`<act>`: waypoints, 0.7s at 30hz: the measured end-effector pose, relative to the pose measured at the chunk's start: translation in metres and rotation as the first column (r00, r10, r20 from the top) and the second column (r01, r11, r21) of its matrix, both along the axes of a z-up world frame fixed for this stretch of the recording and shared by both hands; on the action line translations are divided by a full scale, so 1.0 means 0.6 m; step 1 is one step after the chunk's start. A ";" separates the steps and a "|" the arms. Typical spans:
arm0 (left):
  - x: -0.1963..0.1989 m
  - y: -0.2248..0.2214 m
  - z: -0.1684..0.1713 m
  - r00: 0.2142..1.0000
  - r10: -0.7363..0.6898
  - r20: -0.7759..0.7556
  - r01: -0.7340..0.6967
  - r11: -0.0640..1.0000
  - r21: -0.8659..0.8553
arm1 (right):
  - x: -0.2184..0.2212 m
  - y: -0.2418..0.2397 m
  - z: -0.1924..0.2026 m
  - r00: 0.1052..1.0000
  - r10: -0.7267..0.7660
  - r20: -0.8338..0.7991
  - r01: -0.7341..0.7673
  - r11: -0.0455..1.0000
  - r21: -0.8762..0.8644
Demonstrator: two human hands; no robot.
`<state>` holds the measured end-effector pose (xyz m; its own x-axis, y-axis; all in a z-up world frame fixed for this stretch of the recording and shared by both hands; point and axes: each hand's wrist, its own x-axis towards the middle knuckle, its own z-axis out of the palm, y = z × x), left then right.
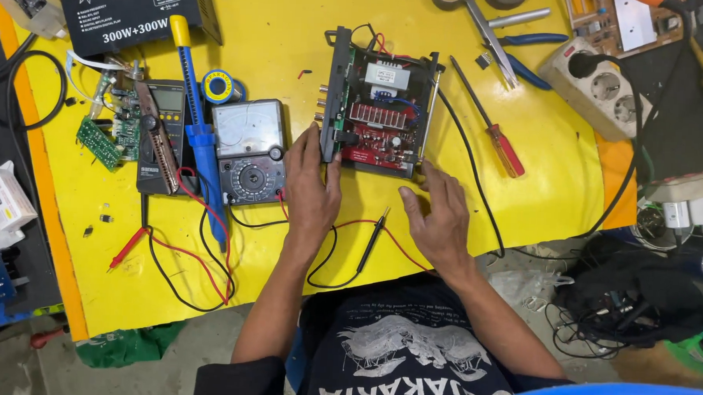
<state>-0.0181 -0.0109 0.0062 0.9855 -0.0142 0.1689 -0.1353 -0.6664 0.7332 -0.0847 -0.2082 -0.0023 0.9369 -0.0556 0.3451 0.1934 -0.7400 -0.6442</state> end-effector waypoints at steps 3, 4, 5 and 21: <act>-0.005 -0.008 -0.031 0.996 0.035 0.077 -0.034 0.999 -0.013 | 0.007 -0.003 0.018 0.992 -0.046 -0.121 0.057 0.994 0.090; -0.008 -0.010 -0.033 0.996 0.041 0.080 -0.040 0.999 -0.008 | 0.008 -0.005 0.017 0.992 -0.039 -0.119 0.051 0.994 0.096; -0.010 -0.012 -0.036 0.996 0.055 0.077 -0.052 0.998 -0.038 | 0.010 -0.008 0.016 0.990 -0.036 -0.134 0.052 0.992 0.116; -0.067 -0.071 0.014 0.997 -0.019 -0.077 0.007 0.989 -0.146 | 0.060 -0.089 0.013 0.992 0.036 -0.117 0.007 0.938 0.347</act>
<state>-0.0583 -0.0535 0.0144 0.9956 -0.0079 0.0931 -0.0820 -0.5508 0.8306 -0.0487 -0.2615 0.0057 0.9717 -0.1372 0.1921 0.1081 -0.4645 -0.8789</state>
